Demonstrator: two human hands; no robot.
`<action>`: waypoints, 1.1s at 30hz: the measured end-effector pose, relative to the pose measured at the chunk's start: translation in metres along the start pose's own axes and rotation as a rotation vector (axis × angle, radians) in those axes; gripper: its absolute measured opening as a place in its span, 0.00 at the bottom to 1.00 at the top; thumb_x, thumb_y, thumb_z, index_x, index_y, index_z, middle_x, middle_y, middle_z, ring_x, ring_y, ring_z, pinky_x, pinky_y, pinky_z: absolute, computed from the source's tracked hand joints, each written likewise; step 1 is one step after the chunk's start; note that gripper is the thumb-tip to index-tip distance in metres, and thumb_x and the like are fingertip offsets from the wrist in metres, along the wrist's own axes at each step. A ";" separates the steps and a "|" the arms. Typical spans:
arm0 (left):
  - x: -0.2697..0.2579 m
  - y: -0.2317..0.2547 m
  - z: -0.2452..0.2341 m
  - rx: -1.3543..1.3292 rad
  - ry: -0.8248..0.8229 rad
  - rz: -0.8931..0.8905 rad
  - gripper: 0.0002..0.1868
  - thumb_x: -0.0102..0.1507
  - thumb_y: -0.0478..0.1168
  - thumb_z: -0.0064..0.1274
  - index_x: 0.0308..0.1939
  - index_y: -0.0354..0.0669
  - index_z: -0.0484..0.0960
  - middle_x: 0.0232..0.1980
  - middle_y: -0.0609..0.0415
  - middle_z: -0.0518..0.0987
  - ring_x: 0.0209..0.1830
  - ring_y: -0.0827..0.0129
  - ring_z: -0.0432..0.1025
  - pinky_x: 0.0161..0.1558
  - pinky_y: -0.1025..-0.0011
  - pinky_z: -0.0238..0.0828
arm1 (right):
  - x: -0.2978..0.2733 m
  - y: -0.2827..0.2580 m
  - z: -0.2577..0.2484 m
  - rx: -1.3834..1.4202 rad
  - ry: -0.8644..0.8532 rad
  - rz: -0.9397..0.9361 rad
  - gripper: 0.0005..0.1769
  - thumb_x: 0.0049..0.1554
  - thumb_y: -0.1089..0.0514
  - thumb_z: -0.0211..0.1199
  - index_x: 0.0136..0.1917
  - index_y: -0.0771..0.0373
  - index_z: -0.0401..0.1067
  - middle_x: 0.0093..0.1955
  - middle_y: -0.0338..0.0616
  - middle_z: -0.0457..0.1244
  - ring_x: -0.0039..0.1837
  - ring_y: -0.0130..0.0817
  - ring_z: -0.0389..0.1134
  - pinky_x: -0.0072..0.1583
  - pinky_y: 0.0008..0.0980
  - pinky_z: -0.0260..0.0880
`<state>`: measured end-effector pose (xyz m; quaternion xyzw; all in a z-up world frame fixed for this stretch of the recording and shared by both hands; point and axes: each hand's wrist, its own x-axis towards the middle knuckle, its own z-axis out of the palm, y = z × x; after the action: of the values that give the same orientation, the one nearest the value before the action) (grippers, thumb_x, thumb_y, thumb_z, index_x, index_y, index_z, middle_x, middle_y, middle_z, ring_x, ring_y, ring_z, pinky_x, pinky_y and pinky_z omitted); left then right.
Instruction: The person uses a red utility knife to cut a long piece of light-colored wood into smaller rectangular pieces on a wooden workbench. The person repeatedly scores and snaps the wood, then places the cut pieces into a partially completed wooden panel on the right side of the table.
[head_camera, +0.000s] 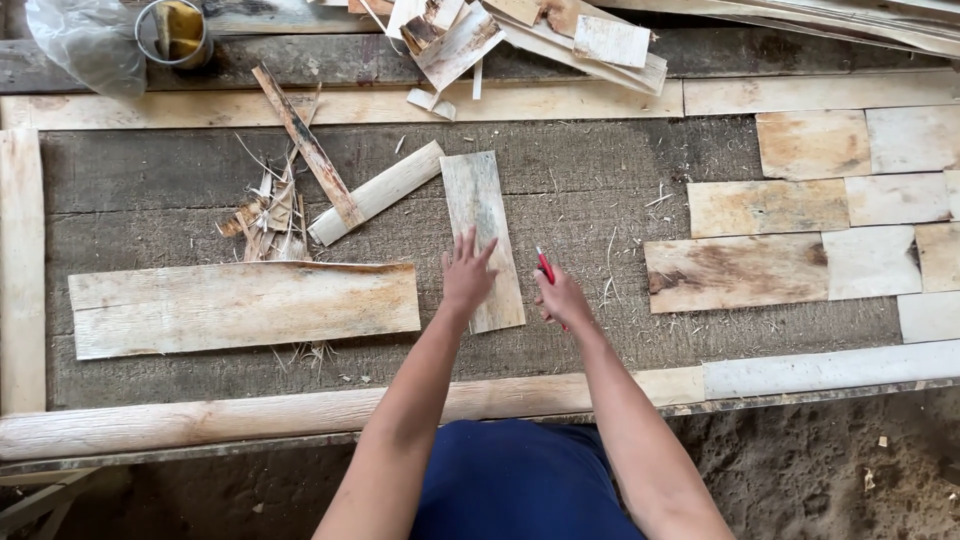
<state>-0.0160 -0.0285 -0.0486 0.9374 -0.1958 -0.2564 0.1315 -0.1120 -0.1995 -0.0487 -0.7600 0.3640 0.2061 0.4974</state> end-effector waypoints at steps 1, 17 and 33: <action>-0.002 0.002 0.000 -0.001 -0.001 -0.001 0.34 0.69 0.54 0.48 0.78 0.71 0.57 0.85 0.52 0.43 0.84 0.54 0.38 0.78 0.45 0.41 | 0.002 -0.002 0.006 -0.001 -0.001 0.001 0.22 0.64 0.41 0.53 0.58 0.62 0.69 0.41 0.57 0.71 0.31 0.40 0.73 0.31 0.35 0.78; 0.008 0.001 0.031 0.088 -0.083 -0.014 0.38 0.65 0.50 0.58 0.78 0.66 0.61 0.86 0.55 0.36 0.85 0.51 0.31 0.79 0.49 0.41 | 0.004 -0.037 0.043 -0.484 -0.032 -0.027 0.33 0.62 0.41 0.41 0.62 0.72 0.66 0.58 0.72 0.67 0.65 0.66 0.68 0.64 0.59 0.68; 0.016 -0.007 0.055 0.086 0.005 0.018 0.40 0.63 0.50 0.61 0.78 0.68 0.60 0.86 0.52 0.36 0.84 0.45 0.31 0.78 0.46 0.41 | -0.027 -0.024 0.066 -0.458 -0.014 0.015 0.27 0.62 0.48 0.44 0.59 0.75 0.66 0.55 0.74 0.68 0.61 0.69 0.70 0.59 0.59 0.71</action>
<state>-0.0307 -0.0375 -0.1037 0.9409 -0.2147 -0.2445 0.0937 -0.1087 -0.1241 -0.0437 -0.8490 0.3097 0.2922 0.3129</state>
